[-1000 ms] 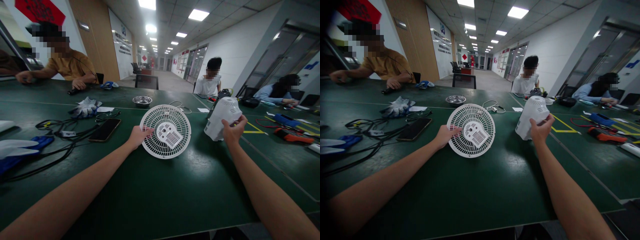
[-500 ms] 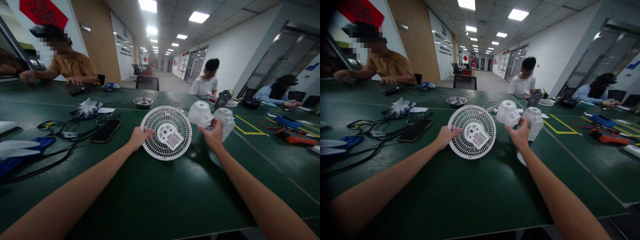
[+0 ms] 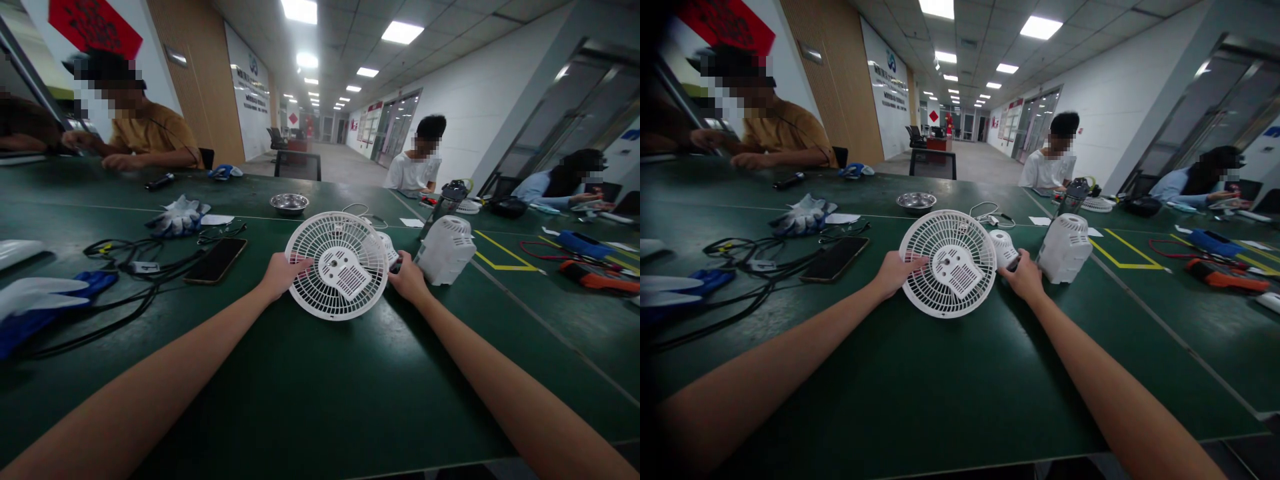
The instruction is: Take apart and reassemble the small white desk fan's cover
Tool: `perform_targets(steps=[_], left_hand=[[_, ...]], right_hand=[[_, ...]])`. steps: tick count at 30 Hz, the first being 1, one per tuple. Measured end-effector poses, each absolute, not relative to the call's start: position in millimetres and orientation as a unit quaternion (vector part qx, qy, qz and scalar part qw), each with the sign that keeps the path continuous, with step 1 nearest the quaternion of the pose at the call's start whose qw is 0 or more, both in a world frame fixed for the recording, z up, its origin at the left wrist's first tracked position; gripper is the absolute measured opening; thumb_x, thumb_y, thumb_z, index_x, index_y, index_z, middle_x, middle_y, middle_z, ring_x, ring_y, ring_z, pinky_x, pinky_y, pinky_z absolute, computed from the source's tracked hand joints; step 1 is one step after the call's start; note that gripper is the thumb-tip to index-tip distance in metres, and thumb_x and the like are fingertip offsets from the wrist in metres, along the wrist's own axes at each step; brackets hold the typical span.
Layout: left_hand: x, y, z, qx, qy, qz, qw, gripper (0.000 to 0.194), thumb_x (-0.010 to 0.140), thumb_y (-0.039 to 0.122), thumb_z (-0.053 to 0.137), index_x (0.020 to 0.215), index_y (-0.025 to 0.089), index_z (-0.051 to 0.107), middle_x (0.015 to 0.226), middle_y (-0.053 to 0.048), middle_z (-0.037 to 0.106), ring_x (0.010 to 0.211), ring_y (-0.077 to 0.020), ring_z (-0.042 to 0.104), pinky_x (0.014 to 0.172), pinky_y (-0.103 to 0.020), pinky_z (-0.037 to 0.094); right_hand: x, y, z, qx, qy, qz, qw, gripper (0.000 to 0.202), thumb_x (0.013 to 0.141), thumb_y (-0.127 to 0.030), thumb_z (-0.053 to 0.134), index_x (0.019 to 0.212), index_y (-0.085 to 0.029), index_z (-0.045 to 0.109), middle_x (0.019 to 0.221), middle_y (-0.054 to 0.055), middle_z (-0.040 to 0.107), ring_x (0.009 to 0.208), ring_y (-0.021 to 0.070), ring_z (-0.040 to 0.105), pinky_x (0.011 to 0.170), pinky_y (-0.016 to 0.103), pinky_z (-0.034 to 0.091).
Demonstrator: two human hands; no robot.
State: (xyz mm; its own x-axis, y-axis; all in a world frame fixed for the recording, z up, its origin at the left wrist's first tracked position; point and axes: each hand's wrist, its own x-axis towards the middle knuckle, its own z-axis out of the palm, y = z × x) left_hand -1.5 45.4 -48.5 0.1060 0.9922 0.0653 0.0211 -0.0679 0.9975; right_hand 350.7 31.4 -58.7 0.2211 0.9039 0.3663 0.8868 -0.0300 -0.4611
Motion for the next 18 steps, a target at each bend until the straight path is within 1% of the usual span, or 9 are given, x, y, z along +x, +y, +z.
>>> perform_targets(steps=[2,4,5,6,8,10,12,15,18], left_hand=[[-2,45,-48,0.551,0.461,0.486,0.497,0.016,0.080,0.023,0.080,0.092,0.016,0.075,0.088,-0.008,0.078,0.078,-0.0224,0.075,0.077,-0.039,0.062],[-2,43,-48,0.555,0.457,0.488,0.494,0.017,0.080,0.024,0.080,0.094,0.016,0.075,0.088,-0.008,0.078,0.079,-0.0231,0.075,0.076,-0.039,0.062],[-2,42,-47,0.559,0.454,0.490,0.491,0.018,0.080,0.025,0.080,0.095,0.016,0.075,0.089,-0.008,0.078,0.079,-0.0234,0.075,0.075,-0.039,0.062],[-2,41,-47,0.565,0.450,0.494,0.484,0.018,0.080,0.026,0.080,0.095,0.016,0.075,0.089,-0.008,0.078,0.079,-0.0236,0.075,0.074,-0.039,0.062],[-3,38,-46,0.586,0.436,0.506,0.458,0.018,0.081,0.029,0.079,0.093,0.016,0.075,0.087,-0.008,0.078,0.078,-0.0233,0.075,0.073,-0.037,0.062],[-3,36,-45,0.609,0.422,0.524,0.420,0.018,0.081,0.032,0.079,0.088,0.016,0.076,0.083,-0.007,0.078,0.075,-0.0224,0.074,0.072,-0.036,0.061],[-4,34,-43,0.625,0.416,0.537,0.385,0.020,0.081,0.037,0.078,0.084,0.016,0.076,0.078,-0.006,0.077,0.072,-0.0220,0.073,0.070,-0.035,0.060],[-3,35,-43,0.639,0.420,0.543,0.347,0.027,0.081,0.043,0.077,0.081,0.016,0.076,0.074,-0.006,0.076,0.069,-0.0225,0.072,0.069,-0.036,0.059],[-2,39,-45,0.644,0.408,0.543,0.352,0.034,0.080,0.049,0.076,0.086,0.016,0.075,0.080,-0.007,0.076,0.074,-0.0230,0.071,0.072,-0.036,0.057]], right_hand=[[346,25,-50,-0.695,-0.630,-0.004,0.345,0.079,0.077,-0.051,0.070,0.140,-0.012,0.045,0.129,0.022,0.064,0.118,0.0374,0.061,0.103,0.057,0.043],[337,16,-39,-0.657,-0.634,-0.017,0.408,0.070,0.079,-0.049,0.068,0.137,-0.013,0.051,0.132,0.021,0.062,0.119,0.0363,0.060,0.105,0.056,0.043],[330,10,-33,-0.634,-0.635,0.001,0.442,0.065,0.079,-0.049,0.067,0.133,-0.015,0.054,0.129,0.020,0.063,0.118,0.0352,0.060,0.105,0.055,0.043],[322,3,-29,-0.612,-0.633,0.047,0.472,0.059,0.081,-0.051,0.066,0.129,-0.017,0.058,0.122,0.017,0.067,0.113,0.0335,0.063,0.102,0.054,0.046],[302,-10,-25,-0.557,-0.615,0.240,0.504,0.047,0.087,-0.055,0.057,0.119,-0.021,0.063,0.106,0.011,0.072,0.098,0.0299,0.068,0.093,0.051,0.052],[282,-21,-26,-0.493,-0.574,0.443,0.480,0.044,0.090,-0.058,0.051,0.115,-0.024,0.064,0.101,0.007,0.074,0.096,0.0288,0.069,0.087,0.050,0.055],[265,-31,-29,-0.442,-0.536,0.564,0.447,0.042,0.090,-0.059,0.053,0.112,-0.026,0.066,0.099,0.006,0.075,0.096,0.0281,0.070,0.085,0.048,0.056],[251,-37,-33,-0.385,-0.492,0.642,0.444,0.039,0.089,-0.057,0.056,0.110,-0.026,0.066,0.101,0.004,0.076,0.097,0.0257,0.070,0.084,0.045,0.057],[247,-36,-34,-0.363,-0.474,0.626,0.501,0.037,0.087,-0.055,0.059,0.111,-0.027,0.064,0.108,0.004,0.075,0.102,0.0256,0.069,0.084,0.044,0.057]])
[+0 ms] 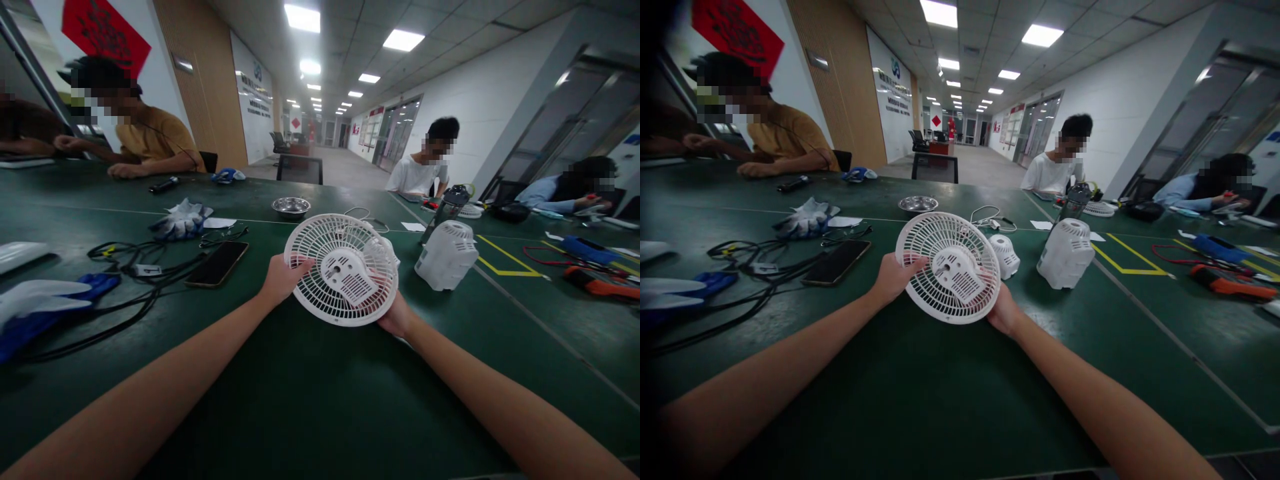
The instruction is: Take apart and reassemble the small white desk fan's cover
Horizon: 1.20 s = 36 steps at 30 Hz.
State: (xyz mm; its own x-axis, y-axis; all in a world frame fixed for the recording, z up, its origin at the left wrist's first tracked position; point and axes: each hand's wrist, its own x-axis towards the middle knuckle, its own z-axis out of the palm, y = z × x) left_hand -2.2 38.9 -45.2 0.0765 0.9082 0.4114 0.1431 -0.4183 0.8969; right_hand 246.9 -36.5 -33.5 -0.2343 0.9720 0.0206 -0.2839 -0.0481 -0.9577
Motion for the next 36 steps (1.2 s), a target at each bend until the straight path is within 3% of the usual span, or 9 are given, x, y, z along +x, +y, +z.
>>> perform_targets(steps=[5,10,15,19,23,26,30,33,36], left_hand=[[-5,52,-53,0.544,0.361,0.549,0.521,0.059,0.087,0.072,0.054,0.101,0.017,0.070,0.094,-0.009,0.074,0.077,-0.0200,0.067,0.062,-0.029,0.052],[-15,56,-50,0.452,0.301,0.441,0.714,0.085,0.088,0.084,0.027,0.094,0.012,0.073,0.087,-0.016,0.074,0.085,-0.0275,0.070,0.073,-0.036,0.054],[-17,56,-44,0.367,0.283,0.360,0.809,0.053,0.098,0.054,0.048,0.107,0.007,0.070,0.099,-0.017,0.076,0.093,-0.0269,0.072,0.092,-0.040,0.054],[-14,60,-47,0.348,0.332,0.361,0.799,0.025,0.096,0.023,0.059,0.113,0.008,0.068,0.104,-0.014,0.076,0.090,-0.0213,0.073,0.094,-0.036,0.055],[-13,64,-51,0.345,0.346,0.367,0.791,0.024,0.097,0.021,0.057,0.114,0.006,0.068,0.102,-0.016,0.075,0.087,-0.0211,0.074,0.090,-0.036,0.058],[-12,65,-52,0.341,0.346,0.372,0.791,0.025,0.097,0.020,0.057,0.115,0.006,0.067,0.104,-0.017,0.075,0.088,-0.0219,0.074,0.089,-0.037,0.059],[-12,65,-52,0.339,0.352,0.381,0.785,0.022,0.097,0.018,0.057,0.112,0.005,0.068,0.102,-0.017,0.075,0.085,-0.0213,0.074,0.087,-0.035,0.060],[-12,64,-53,0.340,0.352,0.386,0.782,0.022,0.097,0.018,0.057,0.111,0.005,0.068,0.103,-0.017,0.075,0.085,-0.0212,0.075,0.086,-0.034,0.061],[-13,65,-54,0.339,0.354,0.387,0.781,0.022,0.097,0.018,0.057,0.111,0.005,0.068,0.104,-0.018,0.075,0.086,-0.0219,0.075,0.085,-0.035,0.061]], right_hand=[[259,-31,-30,-0.419,-0.494,0.469,0.600,0.054,0.083,-0.054,0.066,0.130,-0.031,0.052,0.120,0.004,0.069,0.103,0.0260,0.067,0.083,0.043,0.057],[277,-32,-25,-0.493,-0.631,0.265,0.536,0.086,0.080,-0.053,0.074,0.150,-0.028,0.031,0.098,0.005,0.067,0.081,0.0233,0.066,0.076,0.043,0.056],[275,-36,-27,-0.491,-0.757,0.115,0.415,0.095,0.073,-0.053,0.081,0.150,-0.028,0.031,0.103,0.007,0.068,0.083,0.0245,0.065,0.083,0.047,0.055],[274,-32,-28,-0.456,-0.802,0.093,0.376,0.084,0.078,-0.052,0.076,0.147,-0.027,0.036,0.112,0.009,0.065,0.092,0.0257,0.065,0.086,0.047,0.055],[293,-17,-29,-0.470,-0.777,0.023,0.418,0.058,0.090,-0.044,0.062,0.142,-0.025,0.044,0.116,0.011,0.062,0.101,0.0265,0.062,0.090,0.046,0.054],[315,2,-35,-0.537,-0.732,-0.065,0.414,0.067,0.083,-0.041,0.069,0.143,-0.022,0.045,0.131,0.016,0.055,0.113,0.0321,0.059,0.099,0.051,0.050],[338,27,-48,-0.582,-0.717,-0.055,0.379,0.082,0.077,-0.037,0.073,0.149,-0.020,0.038,0.139,0.017,0.053,0.128,0.0371,0.051,0.108,0.057,0.042],[344,36,-52,-0.602,-0.706,-0.005,0.372,0.087,0.071,-0.035,0.077,0.147,-0.022,0.037,0.135,0.014,0.059,0.120,0.0360,0.057,0.105,0.056,0.044],[341,35,-49,-0.641,-0.627,0.079,0.437,0.084,0.067,-0.039,0.080,0.141,-0.025,0.041,0.106,0.007,0.068,0.094,0.0301,0.066,0.092,0.053,0.053]])
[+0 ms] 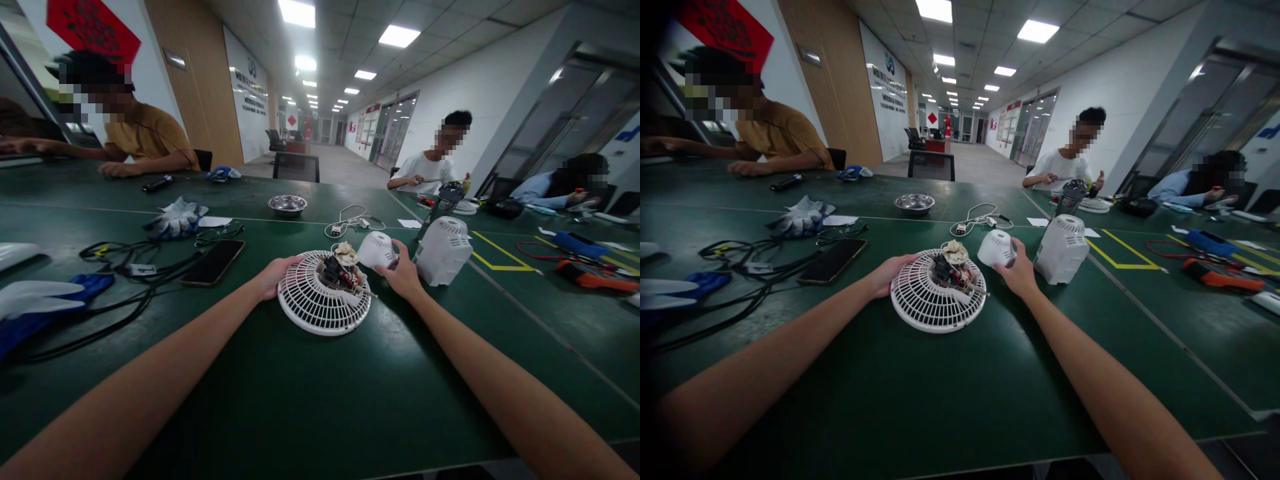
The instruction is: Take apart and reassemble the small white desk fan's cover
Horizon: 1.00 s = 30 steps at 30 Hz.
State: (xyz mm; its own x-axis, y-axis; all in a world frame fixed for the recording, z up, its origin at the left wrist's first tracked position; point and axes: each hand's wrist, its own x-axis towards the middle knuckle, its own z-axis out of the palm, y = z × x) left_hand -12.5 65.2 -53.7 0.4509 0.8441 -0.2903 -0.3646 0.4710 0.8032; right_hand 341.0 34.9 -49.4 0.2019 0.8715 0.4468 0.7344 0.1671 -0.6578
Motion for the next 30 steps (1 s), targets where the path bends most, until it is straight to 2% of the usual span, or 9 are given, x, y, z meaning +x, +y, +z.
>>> perform_targets(steps=[3,7,11,14,17,20,24,27,30], left_hand=[[-12,67,-55,0.338,0.363,0.391,0.775,0.020,0.096,0.018,0.058,0.108,0.005,0.068,0.100,-0.017,0.075,0.084,-0.0223,0.075,0.083,-0.035,0.062],[-10,69,-57,0.349,0.373,0.412,0.754,0.016,0.095,0.016,0.060,0.102,0.006,0.069,0.095,-0.016,0.076,0.080,-0.0213,0.075,0.080,-0.034,0.063],[-10,68,-58,0.368,0.384,0.426,0.732,0.014,0.092,0.017,0.064,0.099,0.007,0.071,0.091,-0.014,0.076,0.078,-0.0209,0.075,0.079,-0.034,0.063],[-9,67,-58,0.385,0.387,0.432,0.718,0.014,0.091,0.018,0.066,0.098,0.008,0.071,0.092,-0.015,0.076,0.081,-0.0224,0.075,0.080,-0.037,0.062],[-7,67,-58,0.418,0.406,0.452,0.675,0.018,0.087,0.021,0.069,0.101,0.010,0.071,0.095,-0.014,0.076,0.086,-0.0246,0.074,0.083,-0.040,0.060],[-8,66,-54,0.504,0.448,0.478,0.562,0.029,0.082,0.023,0.074,0.110,0.014,0.071,0.107,-0.013,0.075,0.099,-0.0270,0.071,0.093,-0.043,0.055],[-10,53,-37,0.646,0.425,0.496,0.395,0.030,0.084,0.029,0.071,0.113,0.019,0.073,0.133,-0.010,0.066,0.127,-0.0299,0.056,0.111,-0.044,0.040],[-5,35,-20,0.684,0.337,0.480,0.434,0.036,0.090,0.032,0.063,0.124,0.022,0.069,0.137,-0.009,0.064,0.130,-0.0314,0.053,0.113,-0.045,0.037],[4,19,-5,0.725,0.289,0.433,0.451,0.055,0.076,0.027,0.079,0.129,0.023,0.065,0.141,-0.010,0.061,0.138,-0.0379,0.044,0.117,-0.049,0.028]], right_hand=[[330,28,-45,-0.605,-0.491,0.264,0.568,0.072,0.074,-0.049,0.073,0.134,-0.027,0.040,0.088,0.001,0.065,0.076,0.0244,0.066,0.072,0.044,0.058],[305,10,-37,-0.459,-0.450,0.437,0.630,0.050,0.085,-0.052,0.061,0.124,-0.031,0.037,0.105,0.003,0.065,0.083,0.0218,0.068,0.067,0.039,0.060],[277,-15,-27,-0.423,-0.553,0.354,0.624,0.060,0.087,-0.052,0.062,0.134,-0.032,0.033,0.116,0.008,0.065,0.095,0.0260,0.067,0.083,0.050,0.060],[265,-30,-23,-0.437,-0.663,0.251,0.554,0.082,0.081,-0.050,0.074,0.144,-0.032,0.026,0.116,0.010,0.065,0.097,0.0284,0.067,0.091,0.054,0.058],[261,-37,-21,-0.445,-0.717,0.190,0.502,0.086,0.080,-0.047,0.077,0.147,-0.031,0.027,0.118,0.010,0.065,0.099,0.0281,0.067,0.094,0.055,0.057],[261,-37,-19,-0.457,-0.735,0.145,0.480,0.082,0.081,-0.046,0.077,0.148,-0.031,0.031,0.119,0.010,0.066,0.101,0.0283,0.067,0.096,0.056,0.055],[263,-36,-16,-0.445,-0.777,0.073,0.438,0.078,0.081,-0.044,0.077,0.147,-0.031,0.037,0.134,0.011,0.060,0.114,0.0316,0.062,0.100,0.057,0.052],[262,-37,-14,-0.449,-0.786,0.052,0.422,0.076,0.081,-0.042,0.076,0.146,-0.031,0.038,0.142,0.012,0.055,0.118,0.0329,0.060,0.099,0.058,0.052],[262,-38,-14,-0.461,-0.775,0.084,0.424,0.079,0.080,-0.039,0.076,0.148,-0.031,0.036,0.141,0.012,0.056,0.113,0.0315,0.062,0.091,0.054,0.056]])
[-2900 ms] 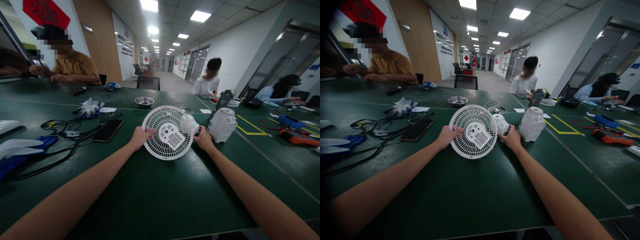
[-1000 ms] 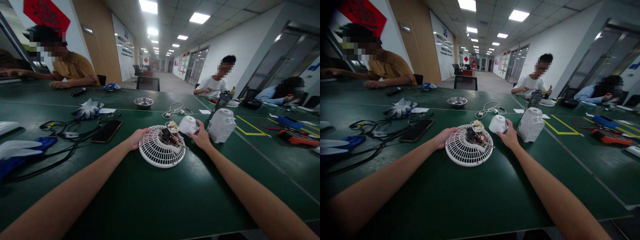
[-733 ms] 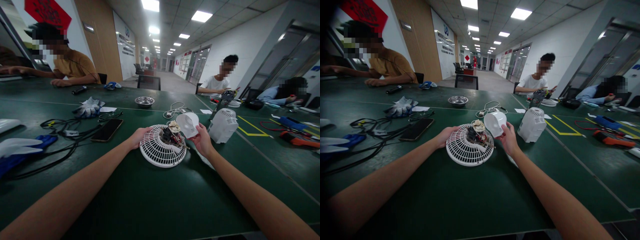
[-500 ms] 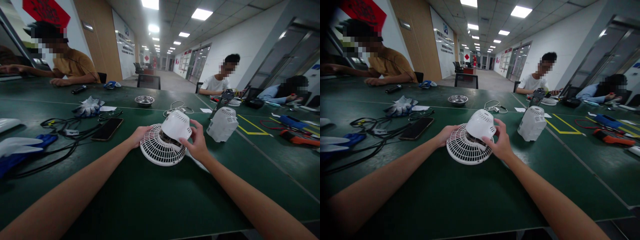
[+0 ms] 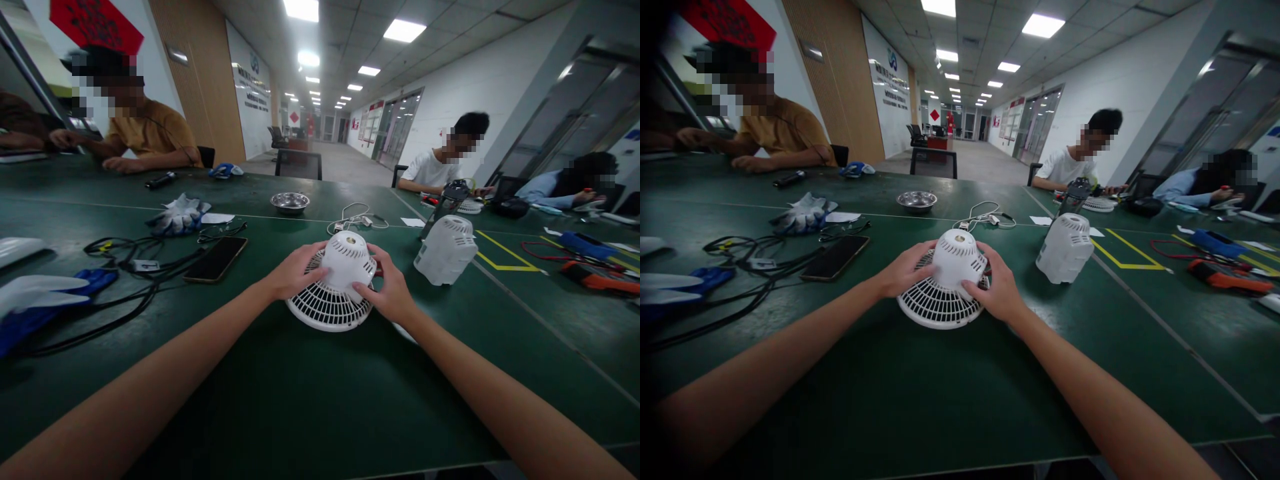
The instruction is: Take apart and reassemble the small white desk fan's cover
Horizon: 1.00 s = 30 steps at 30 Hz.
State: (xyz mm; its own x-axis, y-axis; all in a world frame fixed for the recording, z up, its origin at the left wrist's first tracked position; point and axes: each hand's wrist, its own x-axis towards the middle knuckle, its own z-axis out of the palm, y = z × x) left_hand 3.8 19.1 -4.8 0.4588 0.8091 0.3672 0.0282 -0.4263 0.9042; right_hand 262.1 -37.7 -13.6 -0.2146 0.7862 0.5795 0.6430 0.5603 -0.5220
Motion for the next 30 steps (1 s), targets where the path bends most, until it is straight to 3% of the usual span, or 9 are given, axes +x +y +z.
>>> perform_targets(steps=[4,10,19,26,30], left_hand=[[10,11,4,0.744,0.287,0.398,0.453,0.073,0.062,0.023,0.088,0.131,0.020,0.063,0.135,-0.015,0.063,0.128,-0.0424,0.049,0.112,-0.051,0.033],[7,18,4,0.777,0.298,0.364,0.419,0.060,0.052,0.034,0.093,0.107,0.019,0.072,0.119,-0.014,0.067,0.118,-0.0416,0.052,0.110,-0.055,0.033],[7,19,1,0.812,0.307,0.343,0.360,0.051,0.060,0.036,0.089,0.106,0.020,0.073,0.115,-0.013,0.065,0.117,-0.0400,0.049,0.109,-0.054,0.030],[7,20,-2,0.777,0.311,0.361,0.411,0.052,0.054,0.032,0.091,0.102,0.021,0.072,0.120,-0.012,0.064,0.121,-0.0408,0.046,0.113,-0.053,0.026],[7,21,-5,0.817,0.316,0.345,0.337,0.055,0.060,0.039,0.089,0.108,0.020,0.072,0.117,-0.013,0.064,0.113,-0.0382,0.051,0.109,-0.052,0.030]], right_hand=[[266,-38,-13,-0.442,-0.785,0.097,0.424,0.080,0.079,-0.039,0.076,0.148,-0.030,0.038,0.144,0.012,0.054,0.119,0.0330,0.060,0.092,0.052,0.056],[271,-39,-11,-0.406,-0.817,0.114,0.392,0.084,0.081,-0.044,0.073,0.152,-0.030,0.031,0.145,0.013,0.054,0.124,0.0355,0.058,0.099,0.055,0.052],[270,-37,-15,-0.436,-0.806,0.164,0.366,0.087,0.081,-0.046,0.076,0.151,-0.027,0.029,0.137,0.014,0.060,0.117,0.0337,0.064,0.099,0.055,0.052],[266,-37,-15,-0.441,-0.800,0.153,0.376,0.085,0.080,-0.045,0.077,0.150,-0.027,0.031,0.138,0.014,0.059,0.120,0.0343,0.062,0.102,0.058,0.050],[267,-37,-14,-0.440,-0.798,0.158,0.379,0.084,0.081,-0.044,0.077,0.150,-0.027,0.032,0.140,0.014,0.058,0.122,0.0343,0.061,0.103,0.058,0.050]])
